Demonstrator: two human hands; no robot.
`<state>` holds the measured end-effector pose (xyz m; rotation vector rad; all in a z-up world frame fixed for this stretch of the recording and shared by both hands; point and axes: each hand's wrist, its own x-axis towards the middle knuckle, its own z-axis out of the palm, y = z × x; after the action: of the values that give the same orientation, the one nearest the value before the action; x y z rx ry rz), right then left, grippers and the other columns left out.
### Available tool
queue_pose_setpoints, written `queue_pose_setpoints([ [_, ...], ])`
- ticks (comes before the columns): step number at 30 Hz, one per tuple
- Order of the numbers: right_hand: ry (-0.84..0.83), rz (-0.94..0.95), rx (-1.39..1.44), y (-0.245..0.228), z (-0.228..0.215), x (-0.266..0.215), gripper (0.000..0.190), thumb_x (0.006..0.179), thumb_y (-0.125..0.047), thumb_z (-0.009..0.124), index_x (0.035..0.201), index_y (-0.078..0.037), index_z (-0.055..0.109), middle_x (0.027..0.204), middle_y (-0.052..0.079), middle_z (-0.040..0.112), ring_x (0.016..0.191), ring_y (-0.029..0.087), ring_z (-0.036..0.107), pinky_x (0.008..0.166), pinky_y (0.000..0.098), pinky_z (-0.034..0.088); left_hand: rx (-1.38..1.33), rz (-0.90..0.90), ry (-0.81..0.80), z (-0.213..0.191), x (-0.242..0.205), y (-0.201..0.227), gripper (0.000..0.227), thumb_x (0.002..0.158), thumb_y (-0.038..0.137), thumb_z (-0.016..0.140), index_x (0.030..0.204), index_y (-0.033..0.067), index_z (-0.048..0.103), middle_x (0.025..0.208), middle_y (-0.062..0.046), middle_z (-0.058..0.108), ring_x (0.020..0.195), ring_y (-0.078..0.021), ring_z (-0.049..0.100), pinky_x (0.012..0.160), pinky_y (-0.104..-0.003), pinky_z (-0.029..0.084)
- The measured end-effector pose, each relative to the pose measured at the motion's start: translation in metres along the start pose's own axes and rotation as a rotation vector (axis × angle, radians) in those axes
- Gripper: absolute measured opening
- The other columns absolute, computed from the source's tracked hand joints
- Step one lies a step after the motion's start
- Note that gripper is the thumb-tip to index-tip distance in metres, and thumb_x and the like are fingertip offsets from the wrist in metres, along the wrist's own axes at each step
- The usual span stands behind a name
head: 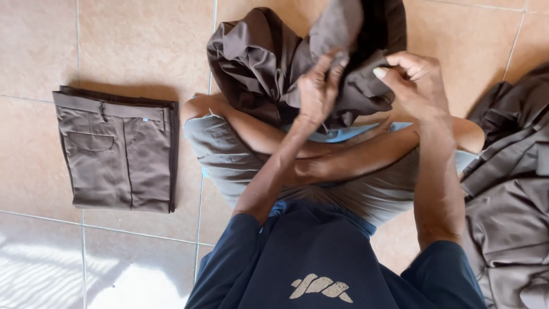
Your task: Folding brown pants while sitting on the floor.
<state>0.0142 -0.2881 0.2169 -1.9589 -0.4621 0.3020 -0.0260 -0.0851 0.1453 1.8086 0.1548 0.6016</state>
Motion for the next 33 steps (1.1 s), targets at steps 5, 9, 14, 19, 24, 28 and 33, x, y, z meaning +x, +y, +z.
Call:
queue_pose_setpoints([
  [5,-0.154,-0.092,0.05,-0.062,0.013,0.013,0.03,0.1,0.007,0.063,0.13,0.008,0.065,0.082,0.003,0.06,0.058,0.005,0.035,0.051,0.0187,0.027,-0.271,-0.171,-0.003,0.001,-0.01,-0.003,0.036,0.096,-0.001,0.062,0.132,-0.0024,0.061,0.112,-0.01,0.076,0.09,-0.0149,0.071,0.082,-0.027,0.057],
  [9,-0.204,-0.1,-0.177,-0.059,0.012,0.012,0.036,0.095,0.009,0.066,0.131,0.006,0.066,0.082,0.004,0.06,0.055,0.01,0.038,0.049,0.0249,0.032,-0.557,-0.175,-0.146,-0.03,0.013,0.009,0.022,0.104,0.011,0.063,0.124,0.0017,0.062,0.104,0.001,0.065,0.091,-0.0075,0.056,0.087,-0.023,0.047],
  [14,-0.139,-0.181,-0.206,-0.07,0.014,0.019,0.025,0.096,0.013,0.069,0.121,0.01,0.071,0.084,0.006,0.065,0.053,0.011,0.038,0.053,0.0254,0.038,-0.546,-0.068,-0.293,-0.052,0.029,0.028,0.02,0.106,0.009,0.063,0.125,0.0051,0.066,0.121,0.0,0.067,0.097,-0.0091,0.06,0.09,-0.023,0.049],
  [19,-0.085,-0.238,-0.176,-0.088,0.019,0.033,0.028,0.097,0.019,0.071,0.123,0.01,0.074,0.093,0.009,0.07,0.058,0.01,0.04,0.054,0.0231,0.037,-0.559,-0.125,-0.379,-0.058,0.031,0.035,0.029,0.111,0.014,0.05,0.134,-0.0025,0.058,0.122,-0.004,0.062,0.109,-0.0123,0.057,0.1,-0.026,0.045],
  [24,-0.046,-0.278,-0.165,-0.086,0.025,0.034,0.028,0.094,0.022,0.073,0.12,0.012,0.074,0.108,0.016,0.074,0.057,0.011,0.041,0.052,0.0231,0.036,-0.677,-0.164,-0.366,-0.051,0.02,0.022,0.034,0.112,0.017,0.049,0.138,-0.0041,0.056,0.13,-0.006,0.058,0.115,-0.014,0.053,0.108,-0.027,0.039],
  [28,-0.04,-0.27,-0.116,-0.084,0.026,0.035,0.027,0.094,0.023,0.07,0.119,0.014,0.073,0.105,0.015,0.073,0.059,0.011,0.042,0.052,0.0212,0.034,-0.526,-0.092,-0.381,-0.058,0.021,0.046,0.048,0.097,0.013,0.074,0.138,-0.0001,0.053,0.124,-0.008,0.068,0.115,-0.016,0.065,0.11,-0.031,0.051],
  [33,0.083,-0.378,-0.171,-0.093,0.041,0.039,0.029,0.093,0.024,0.071,0.12,0.016,0.069,0.109,0.019,0.071,0.081,0.021,0.055,0.077,0.0306,0.045,-0.333,-0.064,-0.275,-0.053,0.027,0.048,0.025,0.1,0.017,0.066,0.122,0.0056,0.06,0.098,0.0,0.067,0.079,-0.0091,0.058,0.074,-0.025,0.051],
])
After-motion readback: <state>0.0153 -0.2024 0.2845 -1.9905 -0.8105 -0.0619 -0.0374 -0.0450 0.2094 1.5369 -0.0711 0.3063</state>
